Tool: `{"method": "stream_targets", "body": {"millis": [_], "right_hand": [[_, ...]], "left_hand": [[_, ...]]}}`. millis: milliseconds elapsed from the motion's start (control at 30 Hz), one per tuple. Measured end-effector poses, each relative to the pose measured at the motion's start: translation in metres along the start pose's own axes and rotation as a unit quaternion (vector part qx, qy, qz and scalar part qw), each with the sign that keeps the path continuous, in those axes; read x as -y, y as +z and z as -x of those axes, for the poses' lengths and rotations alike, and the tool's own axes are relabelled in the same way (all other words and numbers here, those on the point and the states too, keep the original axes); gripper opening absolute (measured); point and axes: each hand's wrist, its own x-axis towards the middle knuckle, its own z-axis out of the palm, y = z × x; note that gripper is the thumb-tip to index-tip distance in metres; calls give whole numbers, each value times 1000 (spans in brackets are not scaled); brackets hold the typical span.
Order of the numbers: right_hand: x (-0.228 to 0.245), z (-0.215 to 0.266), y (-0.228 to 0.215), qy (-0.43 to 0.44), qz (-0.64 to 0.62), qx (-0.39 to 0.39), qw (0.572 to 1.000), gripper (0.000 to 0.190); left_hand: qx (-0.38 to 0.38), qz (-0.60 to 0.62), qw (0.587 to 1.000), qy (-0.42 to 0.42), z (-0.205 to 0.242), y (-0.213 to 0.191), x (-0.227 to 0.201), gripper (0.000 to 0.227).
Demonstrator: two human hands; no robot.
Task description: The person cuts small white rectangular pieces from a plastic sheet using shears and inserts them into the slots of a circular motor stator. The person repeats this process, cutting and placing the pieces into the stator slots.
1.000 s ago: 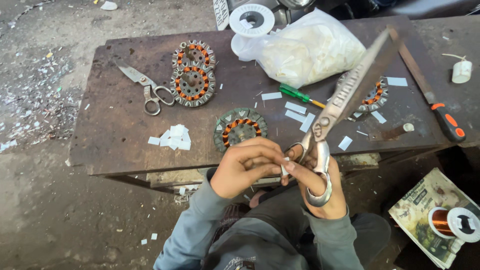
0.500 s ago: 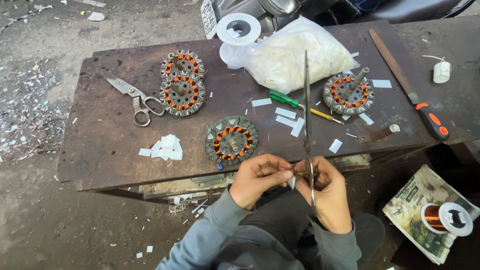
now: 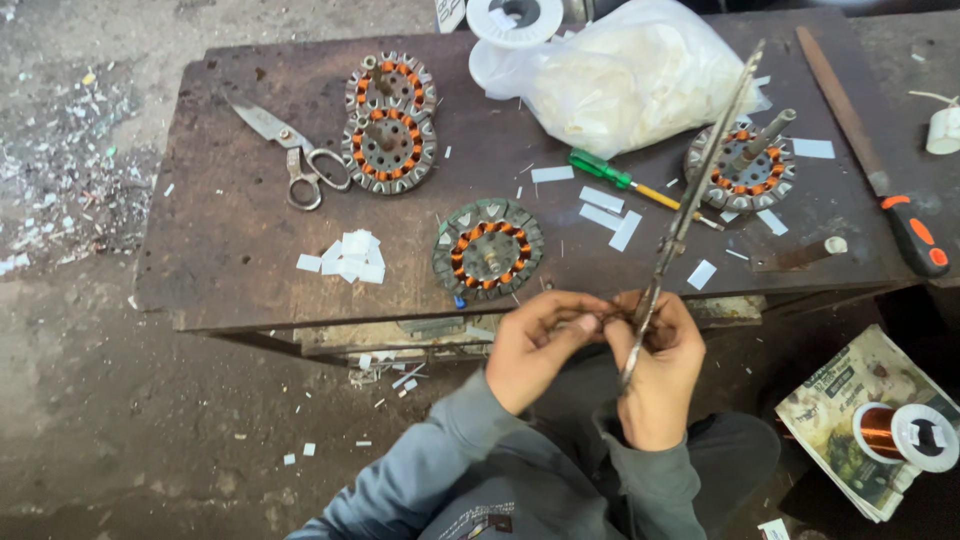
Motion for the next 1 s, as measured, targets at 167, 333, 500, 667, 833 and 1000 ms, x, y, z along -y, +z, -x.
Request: {"method": "stream_targets", "body": {"millis": [167,333,500,667,833,1000], "right_hand": [[-15,12,-10,28,13,-15,999,8],[-66,33,-16,87,-102,65,989,24],[-112,49,-19,125,-152,154,968,59],[-123,56,-29,85,-113,216,966,63],[-123,54,-26,76,-96,258,959,63],[-122,54,-23,100,-77,285,950,64]], "left_hand": [[-258,-418,846,208,13,-74,-42,14],[-338,-584,724,142,9,-184,-69,13],[-253,-703,646,157,-21,-228,-63,25],[-208,-724,651,93,-38,-231,-50,22],[-176,-740,642,91,-49,-242,-44,15],[-126,-742,637,167,-54,-252,-57,23]]}}
